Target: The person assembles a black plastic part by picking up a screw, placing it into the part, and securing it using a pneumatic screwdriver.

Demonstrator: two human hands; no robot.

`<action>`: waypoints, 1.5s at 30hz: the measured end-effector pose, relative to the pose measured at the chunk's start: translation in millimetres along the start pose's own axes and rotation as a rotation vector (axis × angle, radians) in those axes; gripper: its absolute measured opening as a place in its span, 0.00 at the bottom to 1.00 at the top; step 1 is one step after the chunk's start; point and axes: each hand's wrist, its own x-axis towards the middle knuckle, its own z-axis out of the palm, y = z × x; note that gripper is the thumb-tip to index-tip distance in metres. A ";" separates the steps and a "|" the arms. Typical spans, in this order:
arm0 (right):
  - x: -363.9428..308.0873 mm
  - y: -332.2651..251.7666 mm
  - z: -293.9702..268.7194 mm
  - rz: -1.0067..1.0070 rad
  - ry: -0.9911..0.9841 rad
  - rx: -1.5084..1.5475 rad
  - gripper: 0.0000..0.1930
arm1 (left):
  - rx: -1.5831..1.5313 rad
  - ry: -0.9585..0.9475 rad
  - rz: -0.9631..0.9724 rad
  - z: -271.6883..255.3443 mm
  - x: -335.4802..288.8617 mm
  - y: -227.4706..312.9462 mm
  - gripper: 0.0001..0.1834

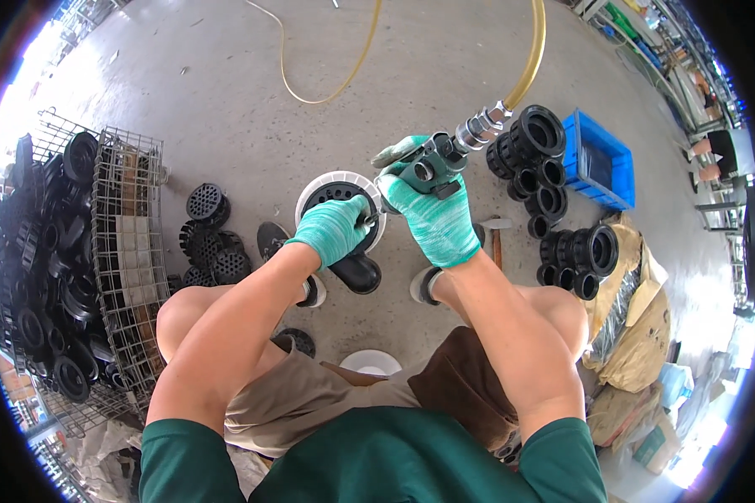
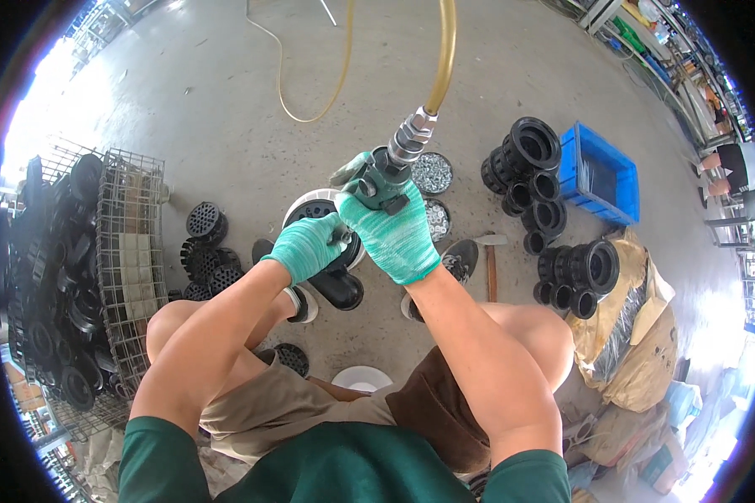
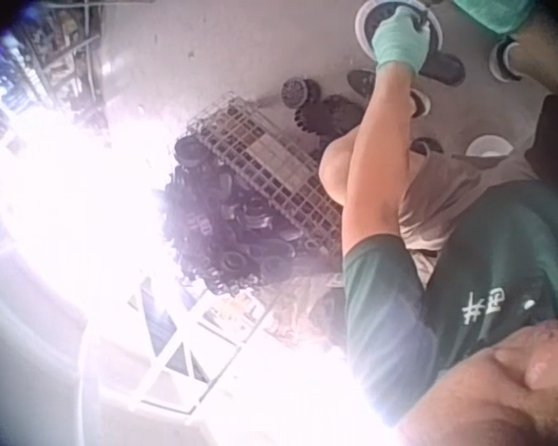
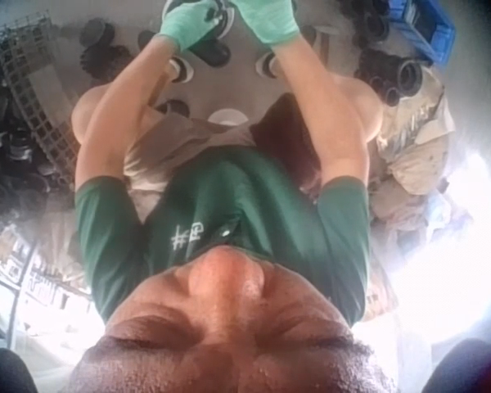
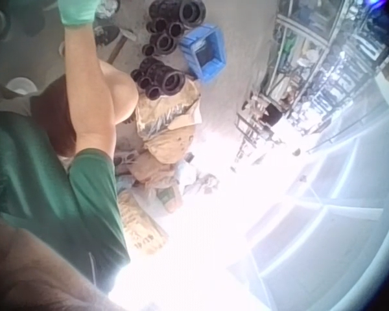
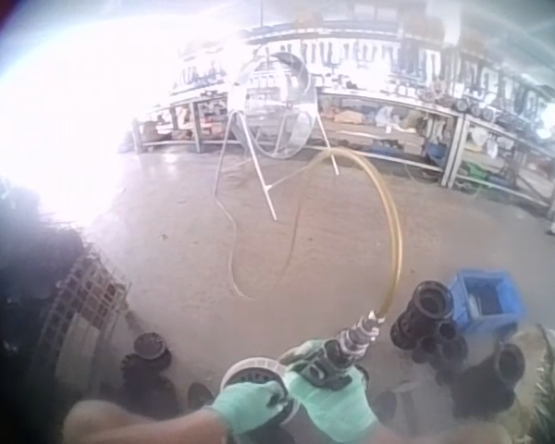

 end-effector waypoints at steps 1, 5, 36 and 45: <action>0.3 1.6 -0.7 0.002 0.000 0.000 0.13 | 0.005 -0.012 0.002 -1.2 -0.5 1.2 0.13; -1.5 5.0 1.9 -0.068 -0.054 -0.059 0.13 | 0.054 -0.088 -0.012 -3.1 0.5 -0.2 0.16; 6.7 18.4 20.8 -0.073 -0.314 -0.239 0.14 | -0.088 0.083 0.083 11.9 -12.0 -15.2 0.14; -0.6 18.4 12.2 0.049 -0.285 -0.185 0.21 | 0.009 0.123 0.024 22.3 -11.4 -15.9 0.13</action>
